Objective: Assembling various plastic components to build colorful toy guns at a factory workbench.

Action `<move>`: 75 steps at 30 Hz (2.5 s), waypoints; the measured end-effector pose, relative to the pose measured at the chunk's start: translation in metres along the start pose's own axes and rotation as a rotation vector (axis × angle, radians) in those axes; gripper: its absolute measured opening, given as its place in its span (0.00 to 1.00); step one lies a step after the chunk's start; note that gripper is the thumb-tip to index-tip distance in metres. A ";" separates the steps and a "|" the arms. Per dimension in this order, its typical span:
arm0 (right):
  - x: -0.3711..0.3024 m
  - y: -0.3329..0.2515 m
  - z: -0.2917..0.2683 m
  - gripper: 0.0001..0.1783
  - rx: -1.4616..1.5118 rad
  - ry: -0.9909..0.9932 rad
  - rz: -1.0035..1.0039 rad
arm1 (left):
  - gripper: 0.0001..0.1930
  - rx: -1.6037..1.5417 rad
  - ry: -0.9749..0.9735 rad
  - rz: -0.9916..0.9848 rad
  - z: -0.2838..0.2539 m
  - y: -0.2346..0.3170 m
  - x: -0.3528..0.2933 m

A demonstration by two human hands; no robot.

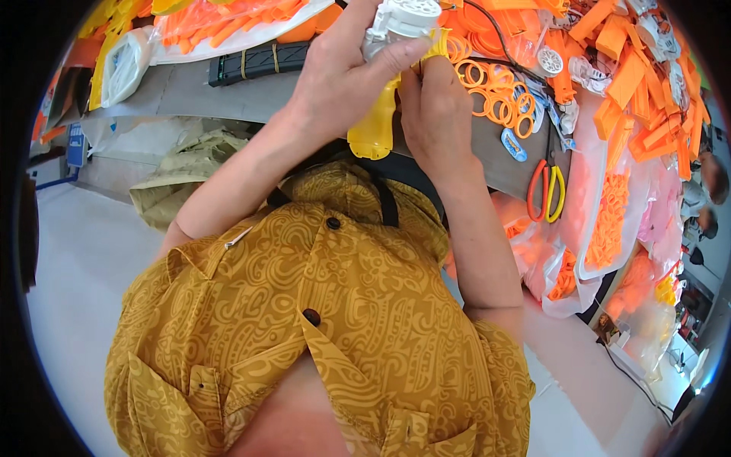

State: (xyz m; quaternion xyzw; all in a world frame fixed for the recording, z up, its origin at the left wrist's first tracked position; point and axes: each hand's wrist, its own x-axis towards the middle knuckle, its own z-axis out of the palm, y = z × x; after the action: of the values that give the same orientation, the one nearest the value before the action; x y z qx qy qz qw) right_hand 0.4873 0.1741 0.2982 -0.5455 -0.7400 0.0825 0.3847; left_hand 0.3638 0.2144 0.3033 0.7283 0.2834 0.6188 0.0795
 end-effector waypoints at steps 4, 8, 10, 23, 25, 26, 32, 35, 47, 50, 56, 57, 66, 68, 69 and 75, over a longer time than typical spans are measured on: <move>0.000 -0.002 -0.004 0.06 0.097 -0.107 0.171 | 0.21 -0.111 -0.168 -0.346 -0.008 0.004 -0.001; 0.004 -0.007 0.003 0.06 -0.219 0.021 -0.167 | 0.23 0.062 -0.028 -0.229 0.002 0.005 -0.009; 0.004 -0.010 0.007 0.06 -0.256 0.042 -0.194 | 0.23 -0.091 -0.026 -0.464 0.001 0.010 -0.008; -0.005 0.010 0.004 0.07 0.008 0.032 -0.050 | 0.24 0.121 -0.382 -0.500 0.002 0.012 -0.006; -0.003 0.009 0.006 0.07 0.003 0.047 -0.021 | 0.23 0.118 -0.360 -0.501 0.001 0.011 -0.007; -0.002 0.009 0.006 0.07 -0.003 0.063 0.008 | 0.23 0.118 -0.360 -0.500 0.002 0.010 -0.006; -0.005 0.008 0.009 0.07 -0.082 0.134 -0.082 | 0.22 0.107 -0.339 -0.505 0.003 0.014 -0.006; -0.011 0.014 0.007 0.07 -0.086 0.146 -0.161 | 0.22 0.096 -0.393 -0.554 0.001 0.014 -0.004; -0.006 0.004 0.002 0.09 0.360 0.065 0.366 | 0.22 0.024 -0.351 -0.631 0.008 0.014 -0.006; -0.005 0.006 0.000 0.09 0.424 0.060 0.370 | 0.22 0.238 -0.029 -0.085 0.012 0.005 -0.012; -0.007 0.004 0.002 0.07 0.216 0.032 0.250 | 0.20 -0.125 -0.173 -0.572 0.006 0.008 -0.006; -0.007 0.005 0.003 0.07 0.214 0.034 0.250 | 0.20 -0.084 -0.149 -0.492 0.007 0.008 -0.007; -0.005 0.003 -0.002 0.08 0.203 0.065 0.218 | 0.22 -0.105 -0.323 -0.574 0.006 0.012 -0.004; -0.001 0.008 -0.004 0.06 0.222 0.053 0.295 | 0.22 -0.096 -0.383 -0.589 0.006 0.012 -0.004; -0.001 0.010 -0.002 0.06 0.219 0.056 0.298 | 0.22 -0.074 -0.390 -0.599 0.006 0.013 -0.002; -0.004 0.013 0.000 0.06 -0.167 0.164 -0.093 | 0.23 -0.075 -0.372 -0.579 0.009 0.014 -0.001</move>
State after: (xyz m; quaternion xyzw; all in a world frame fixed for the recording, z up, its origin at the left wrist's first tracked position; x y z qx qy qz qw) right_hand 0.4975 0.1761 0.2892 -0.5459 -0.7347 -0.0423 0.4006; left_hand 0.3767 0.2042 0.3074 0.7145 0.4361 0.4371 0.3290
